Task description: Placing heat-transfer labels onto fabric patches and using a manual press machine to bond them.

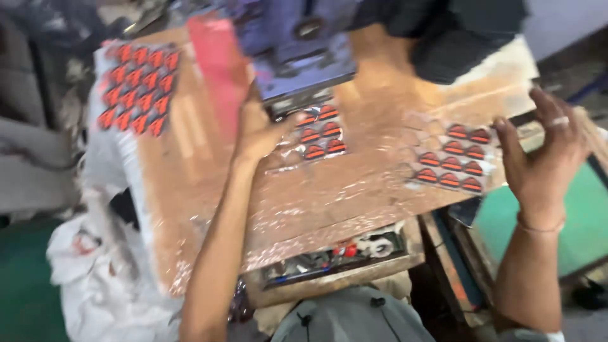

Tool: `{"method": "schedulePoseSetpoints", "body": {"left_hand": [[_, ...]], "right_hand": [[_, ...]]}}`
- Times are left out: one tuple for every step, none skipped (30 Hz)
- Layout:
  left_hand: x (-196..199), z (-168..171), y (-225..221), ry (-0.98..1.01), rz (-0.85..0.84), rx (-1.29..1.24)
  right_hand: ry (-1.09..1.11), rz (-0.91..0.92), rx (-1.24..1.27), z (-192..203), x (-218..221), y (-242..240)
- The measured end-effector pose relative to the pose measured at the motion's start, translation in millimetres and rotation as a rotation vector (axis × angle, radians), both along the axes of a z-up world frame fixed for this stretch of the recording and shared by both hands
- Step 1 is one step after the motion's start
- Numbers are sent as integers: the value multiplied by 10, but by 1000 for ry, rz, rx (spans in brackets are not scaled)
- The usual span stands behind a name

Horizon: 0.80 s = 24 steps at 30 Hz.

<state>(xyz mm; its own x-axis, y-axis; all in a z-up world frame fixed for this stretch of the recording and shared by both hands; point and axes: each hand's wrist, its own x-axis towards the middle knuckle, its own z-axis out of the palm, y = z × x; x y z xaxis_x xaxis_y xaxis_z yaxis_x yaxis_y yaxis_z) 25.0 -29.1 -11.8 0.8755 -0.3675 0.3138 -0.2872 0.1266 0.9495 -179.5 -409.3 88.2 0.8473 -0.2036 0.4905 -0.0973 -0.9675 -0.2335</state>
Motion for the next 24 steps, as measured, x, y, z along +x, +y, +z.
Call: {"method": "schedulePoseSetpoints", "body": {"left_hand": [[-19,3,-6,-15,134,242],[-43,2,9,-32,269,484],[-4,-35,-5,-34,258,483],[30,-73,-2,-58,277,644],[70,-103,30,-82,315,803],[-79,27,161,-83,324,799],[-191,167,293,-85,365,721],[-295,300,421,-88,404,642],[-454,298,622,-89,405,646],[-609,288,822,-61,414,681],[-789,270,1025,-26,425,716],[-898,334,1158,-23,426,721],[-1026,408,1301,65,468,840],[-1158,488,1447,153,509,959],[-1213,582,1491,155,514,964],[-1272,684,1538,321,529,961],[-1302,797,1580,478,544,951],[-1301,699,1658,473,552,951],[-1322,594,1738,419,557,957],[-1346,487,1822,365,561,962],[-1341,470,1838,365,569,961],[-1336,451,1854,321,571,989],[-1333,426,1859,278,567,1016],[-1321,445,1856,278,569,1015]], "right_hand": [[-103,133,-79,173,119,84],[-201,269,-160,343,233,183],[-199,258,-162,448,417,214],[-216,300,-213,554,597,256],[-241,360,-265,666,840,305],[-246,367,-268,595,932,190],[-171,369,-268,520,1045,78],[-96,372,-269,441,1171,-37],[-98,372,-265,465,1150,-11],[-86,353,-237,481,1133,14],[-71,336,-208,489,1109,43],[-68,339,-204,463,1132,-21],[-93,370,-200,427,1134,-77],[-119,403,-194,394,1132,-128],[-119,407,-189,435,1162,-123],[-81,407,-152,484,1189,-115],[-50,407,-118,553,1230,-110],[-58,410,-116,600,1250,-114],[-45,427,-146,638,1263,-115],[-32,444,-177,674,1275,-113],[-37,450,-177,666,1308,-167],[8,449,-167,656,1341,-222],[56,445,-159,648,1353,-287],[55,447,-160,606,1377,-356]]}}
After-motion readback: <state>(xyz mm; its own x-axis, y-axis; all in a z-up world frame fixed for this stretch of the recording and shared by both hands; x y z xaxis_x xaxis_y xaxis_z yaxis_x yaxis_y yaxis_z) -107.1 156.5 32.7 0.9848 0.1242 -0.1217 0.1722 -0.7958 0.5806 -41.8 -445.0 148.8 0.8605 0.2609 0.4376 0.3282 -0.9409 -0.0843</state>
